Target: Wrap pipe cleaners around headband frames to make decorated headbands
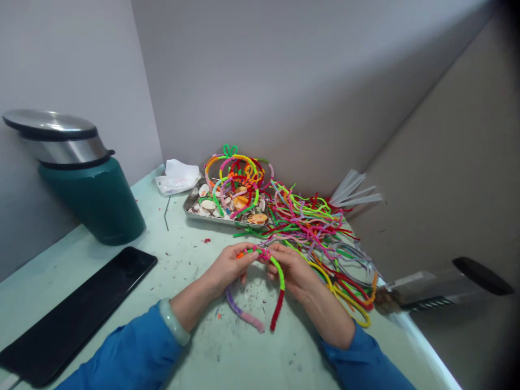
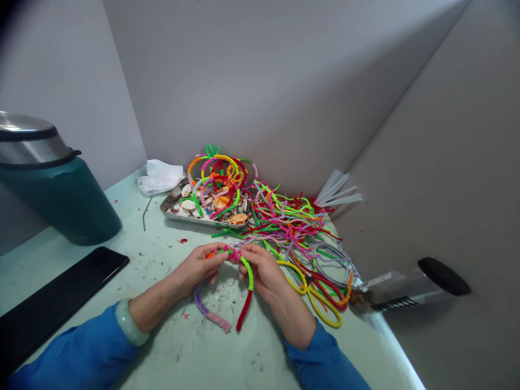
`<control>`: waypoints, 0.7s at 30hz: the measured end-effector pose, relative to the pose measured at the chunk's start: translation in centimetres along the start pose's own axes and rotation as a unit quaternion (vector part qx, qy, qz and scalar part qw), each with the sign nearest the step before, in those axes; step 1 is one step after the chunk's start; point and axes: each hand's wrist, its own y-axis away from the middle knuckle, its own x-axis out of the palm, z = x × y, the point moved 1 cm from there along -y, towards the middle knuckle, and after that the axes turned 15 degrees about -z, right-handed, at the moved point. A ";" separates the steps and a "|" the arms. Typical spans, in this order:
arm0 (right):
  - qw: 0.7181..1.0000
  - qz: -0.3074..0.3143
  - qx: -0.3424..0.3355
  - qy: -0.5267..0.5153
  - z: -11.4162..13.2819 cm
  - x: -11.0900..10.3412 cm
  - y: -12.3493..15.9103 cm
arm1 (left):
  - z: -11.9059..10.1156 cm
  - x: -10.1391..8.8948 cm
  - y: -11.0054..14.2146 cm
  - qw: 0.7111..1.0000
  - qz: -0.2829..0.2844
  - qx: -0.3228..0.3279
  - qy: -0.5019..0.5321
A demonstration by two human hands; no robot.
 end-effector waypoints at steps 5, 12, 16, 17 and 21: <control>0.988 -0.058 -0.120 0.076 0.1 0.0 0.0 | -0.1 0.0 0.0 1.000 0.006 0.000 0.000; 0.805 -0.107 -0.448 0.374 0.1 -0.1 0.5 | -0.2 0.0 -0.2 1.000 -0.010 -0.009 0.009; 0.703 -0.104 -0.512 0.482 -0.2 0.1 0.9 | -0.3 0.0 -0.2 0.999 -0.024 -0.017 0.022; 0.688 -0.102 -0.516 0.501 -0.3 0.2 1.0 | -0.3 0.0 -0.2 0.999 -0.028 -0.019 0.026; 0.674 -0.103 -0.510 0.525 -0.4 0.3 1.1 | -0.3 0.0 -0.3 0.999 -0.039 -0.020 0.028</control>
